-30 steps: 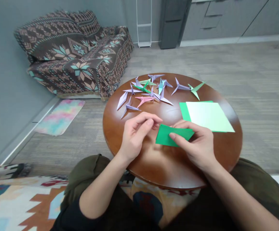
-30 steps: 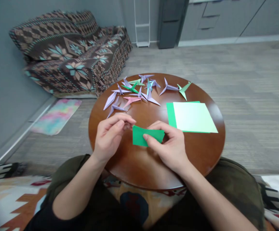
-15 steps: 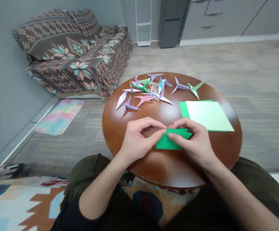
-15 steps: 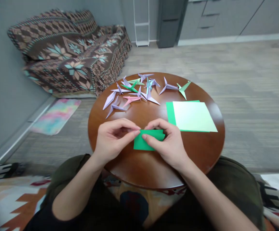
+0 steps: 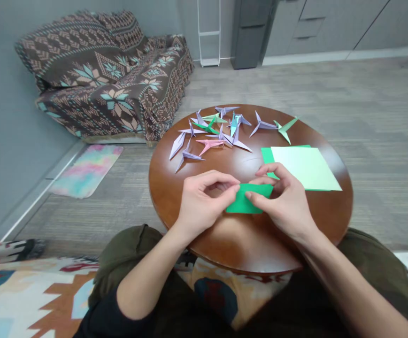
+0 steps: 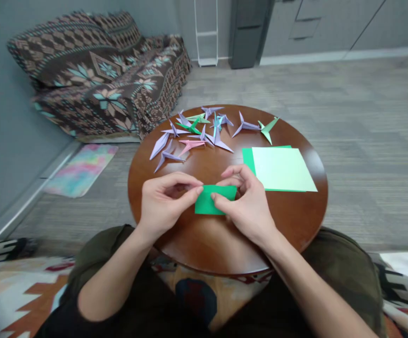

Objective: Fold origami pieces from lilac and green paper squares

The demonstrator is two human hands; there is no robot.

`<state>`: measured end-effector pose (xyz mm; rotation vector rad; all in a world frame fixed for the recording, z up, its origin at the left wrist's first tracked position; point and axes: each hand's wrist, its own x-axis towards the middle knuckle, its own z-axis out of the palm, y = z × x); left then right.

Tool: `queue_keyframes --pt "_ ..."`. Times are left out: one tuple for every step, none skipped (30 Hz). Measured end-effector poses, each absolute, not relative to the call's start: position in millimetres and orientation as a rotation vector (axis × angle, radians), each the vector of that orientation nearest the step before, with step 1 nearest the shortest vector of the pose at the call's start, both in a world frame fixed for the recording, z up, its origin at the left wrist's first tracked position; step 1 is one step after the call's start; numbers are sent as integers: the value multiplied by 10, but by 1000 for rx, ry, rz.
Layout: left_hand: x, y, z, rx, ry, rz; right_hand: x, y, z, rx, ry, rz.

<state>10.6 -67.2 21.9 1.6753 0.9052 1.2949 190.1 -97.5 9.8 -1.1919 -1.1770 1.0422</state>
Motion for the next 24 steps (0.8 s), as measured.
queue_keyframes --pt "99 -659 218 1635 913 1300 1906 -967 98 -1186 -1160 1064" --pt "88 -643 220 1601 916 1287 1911 -961 97 -1177 -1151 1085" --pt "72 -624 223 1575 915 1250 1916 -956 95 -1167 -1148 1102" --pt "53 -605 229 1564 907 1188 1920 -953 93 -1159 -1151 1109" --pt "32 -587 234 1568 894 1107 1923 -952 92 -1156 -1158 1104" --pt "10 -572 240 1585 880 1017 1926 -952 91 -1156 -1163 1090" --pt "-10 -560 245 1616 868 929 1928 -952 92 -1161 -1168 1072" --pt "-28 -552 249 1658 858 855 1929 -953 92 -1171 -1172 1051" --pt "-41 -548 251 1709 852 804 1929 -953 93 -1181 -1179 1030" --pt "-50 -548 252 1763 853 776 1929 -953 93 -1189 -1195 1007" --pt "-53 -551 253 1816 861 769 1928 -953 93 -1197 -1220 982" --pt "-53 -556 253 1865 870 776 1927 -952 92 -1203 -1251 951" --pt "-49 -561 254 1908 879 791 1927 -951 90 -1208 -1285 914" --pt "-43 -566 255 1943 888 809 1927 -950 88 -1214 -1317 880" --pt "-36 -571 257 1970 895 824 1927 -949 86 -1220 -1342 858" --pt "-30 -574 260 1992 900 836 1929 -949 85 -1225 -1354 850" --pt "-25 -576 263 2013 902 843 1930 -949 84 -1226 -1356 855" --pt "-21 -577 265 2034 900 843 1932 -949 84 -1226 -1351 864" --pt "-19 -577 268 2057 895 833 1932 -949 83 -1229 -1346 872" --pt "-17 -576 269 2079 890 821 1932 -950 83 -1236 -1346 875" --pt "-16 -575 269 2102 884 807 1930 -951 81 -1245 -1353 870" --pt "-15 -575 267 2124 881 795 1926 -953 77 -1255 -1369 860" --pt "-13 -575 265 2143 880 787 1922 -956 72 -1266 -1389 847" --pt "-11 -576 262 2159 885 785 1918 -960 66 -1276 -1412 835"
